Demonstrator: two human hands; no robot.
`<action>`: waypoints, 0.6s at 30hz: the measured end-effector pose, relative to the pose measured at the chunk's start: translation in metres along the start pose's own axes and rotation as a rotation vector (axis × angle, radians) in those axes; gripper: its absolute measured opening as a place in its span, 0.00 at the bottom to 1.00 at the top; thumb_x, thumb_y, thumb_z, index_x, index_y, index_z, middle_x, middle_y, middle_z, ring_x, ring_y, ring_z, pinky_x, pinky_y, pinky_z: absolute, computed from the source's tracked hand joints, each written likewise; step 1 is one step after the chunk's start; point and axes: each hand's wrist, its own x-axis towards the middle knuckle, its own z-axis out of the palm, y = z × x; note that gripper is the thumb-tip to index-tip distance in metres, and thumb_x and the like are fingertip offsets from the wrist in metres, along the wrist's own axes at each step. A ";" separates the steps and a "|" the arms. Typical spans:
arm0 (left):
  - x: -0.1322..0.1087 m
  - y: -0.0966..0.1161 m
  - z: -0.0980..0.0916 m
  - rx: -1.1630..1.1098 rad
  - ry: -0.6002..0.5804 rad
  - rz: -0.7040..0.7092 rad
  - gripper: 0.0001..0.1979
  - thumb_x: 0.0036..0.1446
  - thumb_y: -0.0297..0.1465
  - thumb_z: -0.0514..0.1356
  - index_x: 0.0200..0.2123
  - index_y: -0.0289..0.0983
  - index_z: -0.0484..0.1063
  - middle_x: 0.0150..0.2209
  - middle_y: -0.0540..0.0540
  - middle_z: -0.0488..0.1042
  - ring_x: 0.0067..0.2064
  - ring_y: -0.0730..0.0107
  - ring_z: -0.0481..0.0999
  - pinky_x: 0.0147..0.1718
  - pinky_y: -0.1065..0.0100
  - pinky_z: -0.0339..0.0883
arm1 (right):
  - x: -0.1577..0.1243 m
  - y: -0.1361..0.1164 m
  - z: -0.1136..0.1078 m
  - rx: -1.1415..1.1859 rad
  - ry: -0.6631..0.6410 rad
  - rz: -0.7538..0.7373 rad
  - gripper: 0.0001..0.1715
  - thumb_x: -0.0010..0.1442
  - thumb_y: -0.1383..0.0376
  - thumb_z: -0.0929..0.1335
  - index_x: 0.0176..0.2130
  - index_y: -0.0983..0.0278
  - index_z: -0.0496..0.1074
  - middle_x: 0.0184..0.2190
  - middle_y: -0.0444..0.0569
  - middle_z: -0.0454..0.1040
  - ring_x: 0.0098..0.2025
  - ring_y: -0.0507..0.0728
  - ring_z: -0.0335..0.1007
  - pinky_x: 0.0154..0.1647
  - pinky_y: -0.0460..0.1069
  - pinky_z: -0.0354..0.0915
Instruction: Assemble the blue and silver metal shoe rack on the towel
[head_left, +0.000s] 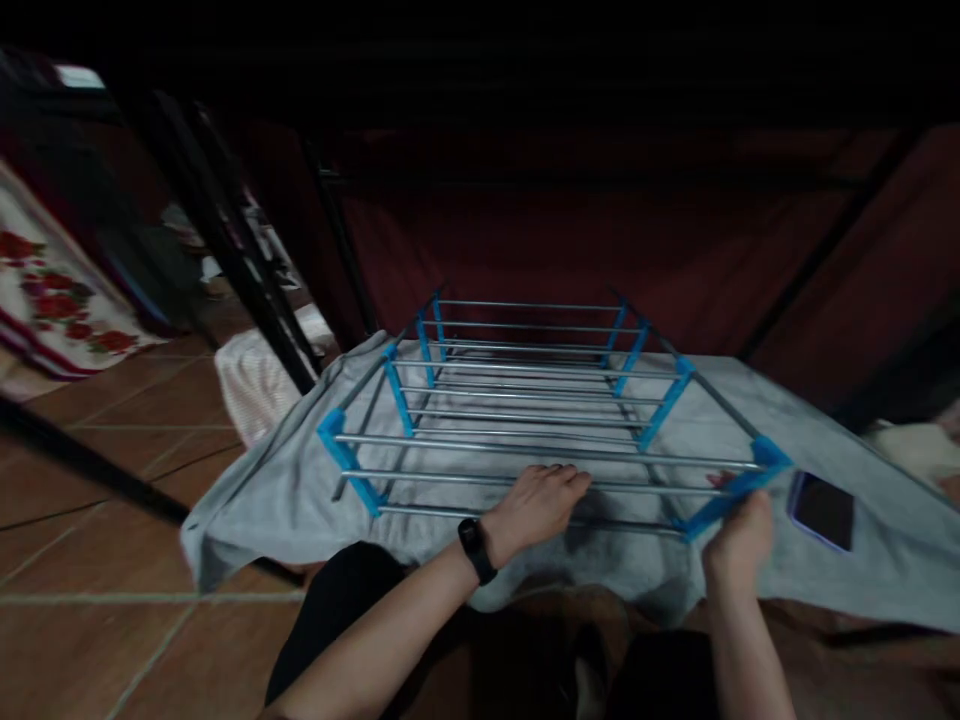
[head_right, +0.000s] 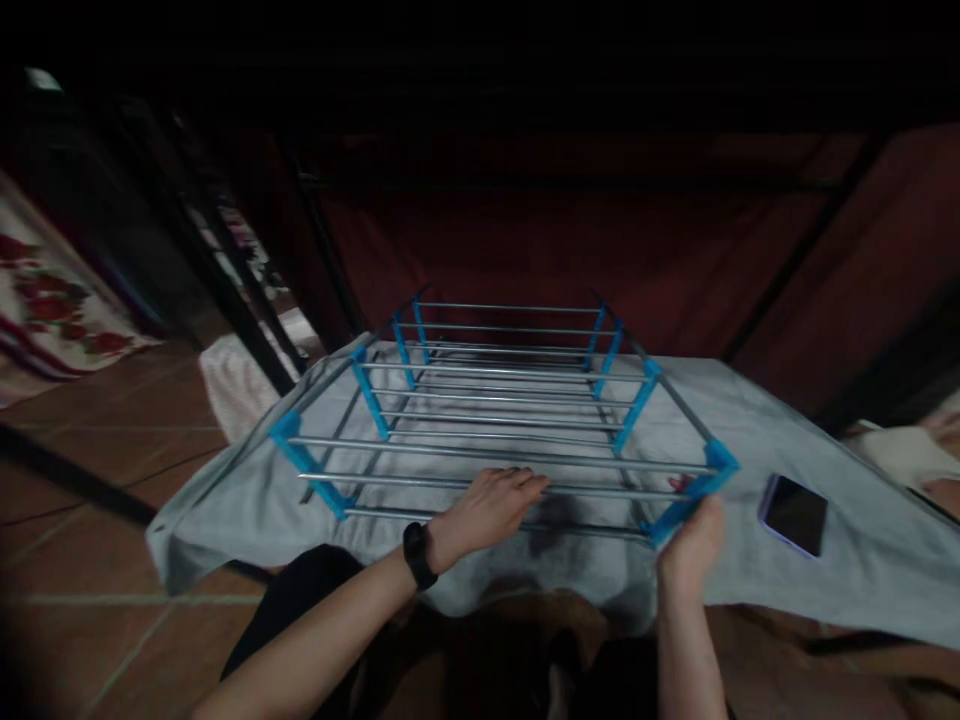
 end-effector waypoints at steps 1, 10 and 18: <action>0.003 0.001 0.001 -0.004 0.002 -0.002 0.14 0.64 0.23 0.50 0.50 0.38 0.67 0.44 0.45 0.75 0.43 0.64 0.75 0.40 0.64 0.66 | 0.002 -0.002 0.004 0.064 0.031 0.084 0.27 0.63 0.48 0.55 0.37 0.62 0.72 0.36 0.54 0.74 0.43 0.64 0.69 0.49 0.62 0.63; 0.035 0.009 0.014 -0.008 -0.029 -0.017 0.14 0.67 0.25 0.46 0.49 0.39 0.68 0.43 0.45 0.76 0.42 0.63 0.77 0.38 0.64 0.66 | 0.023 -0.010 0.022 0.284 0.046 0.222 0.35 0.64 0.41 0.52 0.26 0.60 0.69 0.24 0.46 0.70 0.29 0.57 0.67 0.41 0.56 0.65; 0.041 0.010 0.015 0.043 -0.036 -0.033 0.13 0.67 0.26 0.47 0.48 0.40 0.68 0.41 0.46 0.77 0.40 0.62 0.78 0.35 0.63 0.64 | 0.021 -0.001 0.023 0.339 -0.012 0.199 0.35 0.65 0.42 0.50 0.30 0.59 0.71 0.28 0.48 0.73 0.34 0.58 0.72 0.44 0.56 0.67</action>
